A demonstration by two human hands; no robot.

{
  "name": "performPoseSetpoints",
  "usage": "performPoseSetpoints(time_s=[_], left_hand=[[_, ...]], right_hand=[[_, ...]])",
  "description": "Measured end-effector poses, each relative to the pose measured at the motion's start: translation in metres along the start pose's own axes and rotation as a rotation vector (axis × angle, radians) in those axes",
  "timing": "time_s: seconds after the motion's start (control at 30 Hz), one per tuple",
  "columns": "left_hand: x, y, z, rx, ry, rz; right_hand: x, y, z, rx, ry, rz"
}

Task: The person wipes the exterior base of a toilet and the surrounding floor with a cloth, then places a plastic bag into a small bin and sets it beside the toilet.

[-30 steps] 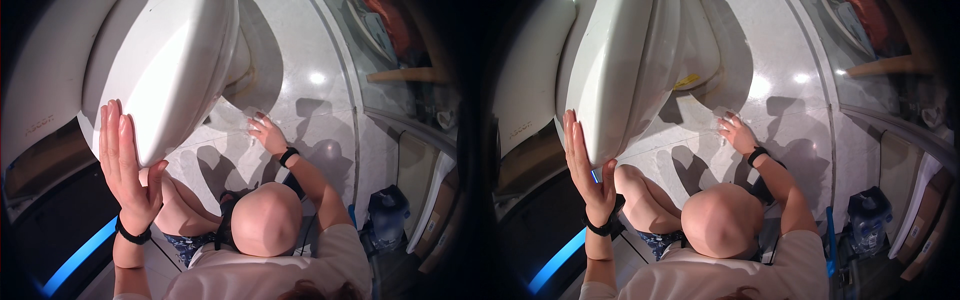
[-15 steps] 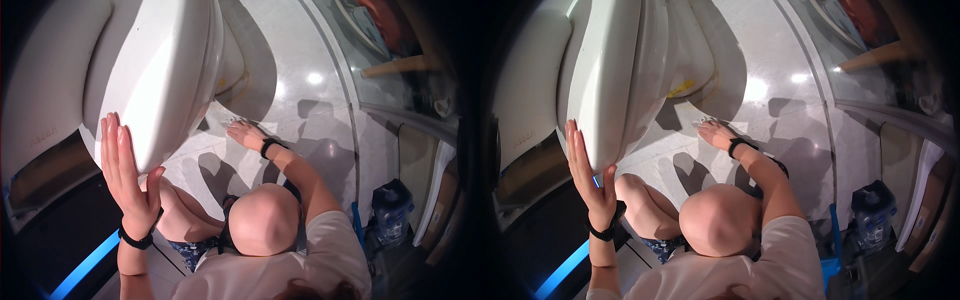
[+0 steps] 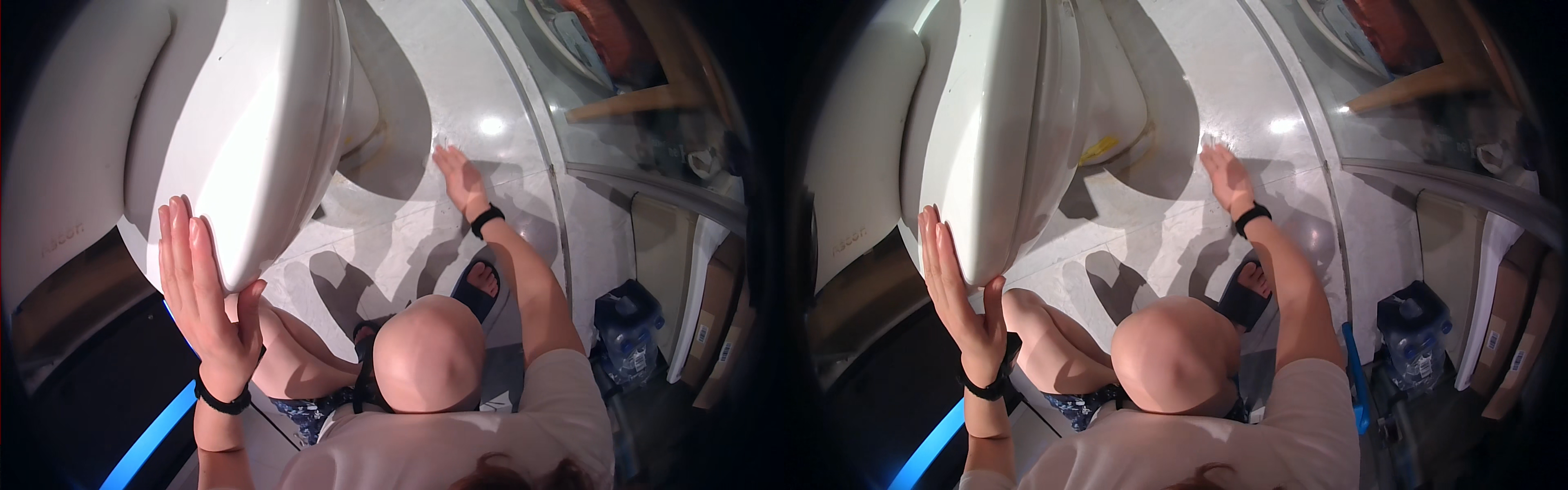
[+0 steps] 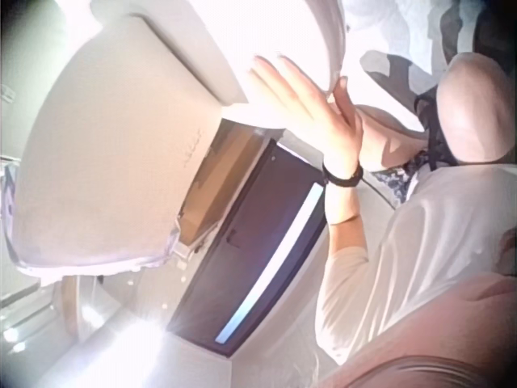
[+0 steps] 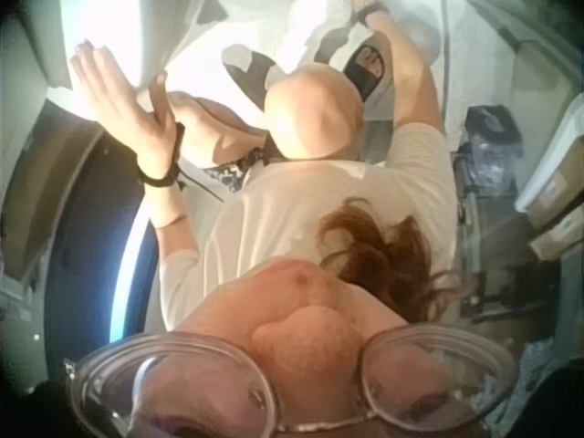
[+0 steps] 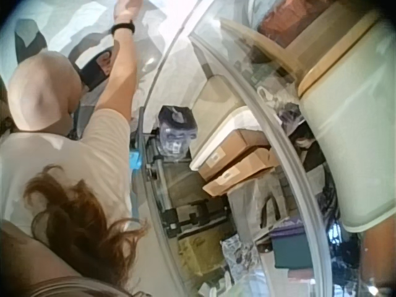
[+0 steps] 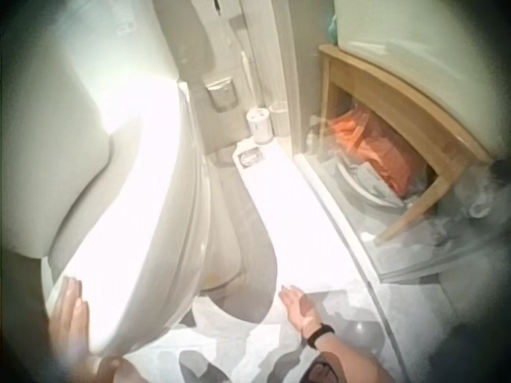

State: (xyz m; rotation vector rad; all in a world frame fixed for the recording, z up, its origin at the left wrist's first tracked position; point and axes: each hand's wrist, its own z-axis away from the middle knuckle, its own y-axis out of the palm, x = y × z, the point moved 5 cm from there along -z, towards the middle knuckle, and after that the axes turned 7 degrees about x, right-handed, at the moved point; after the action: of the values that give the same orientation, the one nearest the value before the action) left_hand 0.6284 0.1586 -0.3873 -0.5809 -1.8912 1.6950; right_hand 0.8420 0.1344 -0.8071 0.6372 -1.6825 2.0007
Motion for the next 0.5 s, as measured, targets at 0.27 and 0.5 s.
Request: performPoseSetpoints(time_s=[0.27,0.5], left_hand=[[-0.002,0.002,0.0,0.011,0.002,0.015],[-0.007,-0.002,-0.003,0.01,0.013,0.042]], right_hand=[[-0.005,-0.014,0.103,0.381,-0.193,0.291],[-0.068,-0.071,0.081,-0.184,0.187,0.275]])
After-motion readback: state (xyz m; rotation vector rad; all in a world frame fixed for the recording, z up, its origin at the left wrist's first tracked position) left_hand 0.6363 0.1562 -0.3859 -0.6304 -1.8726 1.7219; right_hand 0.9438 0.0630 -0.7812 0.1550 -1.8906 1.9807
